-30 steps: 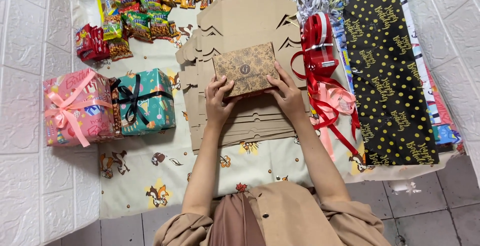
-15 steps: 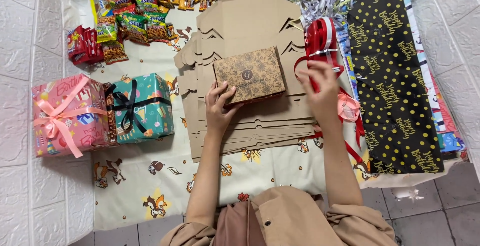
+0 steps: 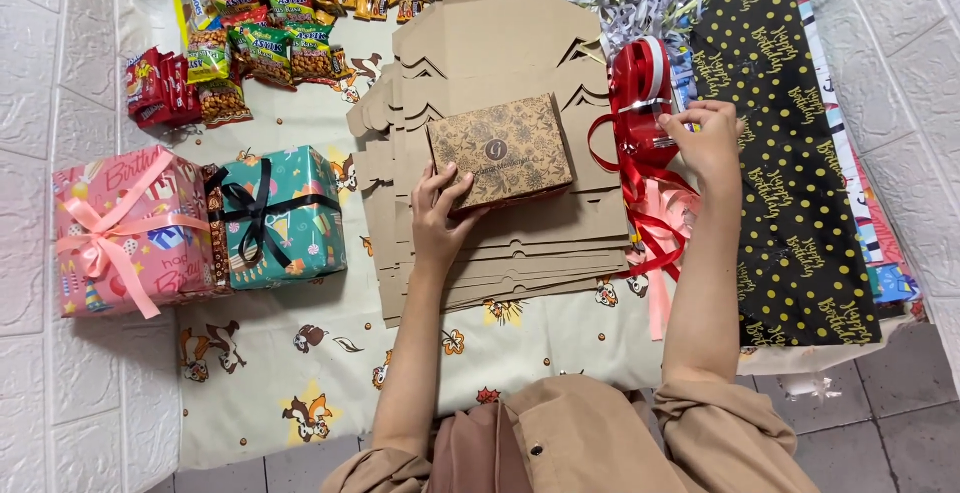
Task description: The person is filling a cardboard box with various snack packets, then folding the box closed and wrapping it with decorative paper to create a gift package.
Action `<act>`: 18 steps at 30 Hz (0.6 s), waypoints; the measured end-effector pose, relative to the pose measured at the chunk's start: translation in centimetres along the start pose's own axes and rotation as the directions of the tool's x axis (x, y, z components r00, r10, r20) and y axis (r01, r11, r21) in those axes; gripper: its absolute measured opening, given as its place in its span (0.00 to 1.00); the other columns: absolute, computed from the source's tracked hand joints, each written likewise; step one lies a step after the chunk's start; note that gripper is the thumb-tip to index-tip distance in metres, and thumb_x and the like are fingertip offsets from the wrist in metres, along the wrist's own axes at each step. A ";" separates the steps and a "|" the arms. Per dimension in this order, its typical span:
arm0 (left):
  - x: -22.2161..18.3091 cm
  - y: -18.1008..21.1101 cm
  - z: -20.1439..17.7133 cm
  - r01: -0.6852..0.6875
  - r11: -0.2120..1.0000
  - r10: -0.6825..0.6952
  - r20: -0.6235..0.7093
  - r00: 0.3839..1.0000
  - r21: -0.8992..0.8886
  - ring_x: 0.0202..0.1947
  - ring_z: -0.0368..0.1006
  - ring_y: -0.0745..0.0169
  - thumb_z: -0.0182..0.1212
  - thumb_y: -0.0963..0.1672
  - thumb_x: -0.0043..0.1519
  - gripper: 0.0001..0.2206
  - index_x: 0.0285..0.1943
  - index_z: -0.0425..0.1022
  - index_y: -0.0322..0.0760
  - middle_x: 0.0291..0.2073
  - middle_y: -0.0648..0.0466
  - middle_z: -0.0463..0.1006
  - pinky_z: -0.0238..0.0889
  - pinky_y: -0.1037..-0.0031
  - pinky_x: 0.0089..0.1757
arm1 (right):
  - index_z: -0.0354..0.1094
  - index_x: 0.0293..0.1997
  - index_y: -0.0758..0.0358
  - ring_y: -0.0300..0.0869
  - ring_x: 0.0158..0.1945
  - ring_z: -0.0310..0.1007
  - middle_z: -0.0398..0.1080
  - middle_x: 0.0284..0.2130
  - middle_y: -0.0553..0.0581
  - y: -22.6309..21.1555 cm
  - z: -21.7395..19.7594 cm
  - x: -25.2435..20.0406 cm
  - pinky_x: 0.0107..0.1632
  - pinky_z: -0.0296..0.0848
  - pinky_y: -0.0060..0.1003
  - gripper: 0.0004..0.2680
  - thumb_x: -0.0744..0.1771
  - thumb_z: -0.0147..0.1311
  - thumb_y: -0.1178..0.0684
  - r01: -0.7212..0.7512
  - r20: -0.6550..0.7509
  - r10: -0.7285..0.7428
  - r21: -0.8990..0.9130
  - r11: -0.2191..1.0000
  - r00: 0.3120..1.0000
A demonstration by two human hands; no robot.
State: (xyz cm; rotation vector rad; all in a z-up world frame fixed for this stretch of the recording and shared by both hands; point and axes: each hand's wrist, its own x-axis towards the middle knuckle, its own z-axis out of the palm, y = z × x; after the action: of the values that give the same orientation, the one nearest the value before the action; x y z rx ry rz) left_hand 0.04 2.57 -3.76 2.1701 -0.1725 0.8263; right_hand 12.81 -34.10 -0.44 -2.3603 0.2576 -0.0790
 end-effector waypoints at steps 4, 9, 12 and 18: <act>0.1 0.4 -0.3 0.001 1.000 -0.001 0.011 1.000 0.011 0.63 0.57 0.44 0.76 0.49 0.44 0.25 0.53 0.76 0.54 0.53 0.59 0.69 0.54 0.60 0.60 | 0.73 0.33 0.50 0.49 0.53 0.53 0.58 0.46 0.50 -1.9 -1.1 -0.9 0.55 0.58 0.43 0.08 0.65 0.59 0.41 0.065 -0.058 -0.059 0.101 0.993 0.997; 0.1 0.5 -0.4 -0.010 1.000 0.010 0.017 1.000 0.013 0.63 0.57 0.43 0.75 0.48 0.45 0.25 0.54 0.76 0.54 0.54 0.59 0.69 0.55 0.61 0.59 | 0.73 0.36 0.54 0.53 0.60 0.49 0.57 0.48 0.55 -4.2 -3.2 -3.5 0.59 0.50 0.52 0.11 0.66 0.53 0.39 -0.009 0.024 0.010 -0.074 0.997 1.000; 0.2 0.7 -0.6 0.002 1.000 -0.002 0.028 1.000 0.009 0.63 0.56 0.43 0.75 0.48 0.45 0.25 0.54 0.76 0.54 0.54 0.59 0.69 0.55 0.60 0.59 | 0.73 0.38 0.53 0.52 0.60 0.48 0.56 0.48 0.55 -4.8 -4.2 -6.0 0.60 0.47 0.51 0.11 0.66 0.52 0.40 -0.050 0.056 0.055 -0.097 0.994 0.997; 0.2 0.6 -0.5 -0.005 1.000 0.004 0.035 0.999 0.025 0.63 0.57 0.42 0.75 0.48 0.45 0.25 0.54 0.75 0.53 0.54 0.59 0.69 0.55 0.60 0.59 | 0.72 0.40 0.53 0.52 0.58 0.49 0.56 0.49 0.55 -2.1 -3.3 -7.0 0.58 0.49 0.49 0.11 0.67 0.52 0.40 -0.082 0.109 0.092 -0.094 0.992 0.990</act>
State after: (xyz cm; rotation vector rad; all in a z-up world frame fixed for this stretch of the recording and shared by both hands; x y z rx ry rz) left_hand -0.28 2.55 -3.05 2.2100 -0.1859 0.7970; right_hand 5.86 -33.45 3.54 -2.4290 0.3149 0.1103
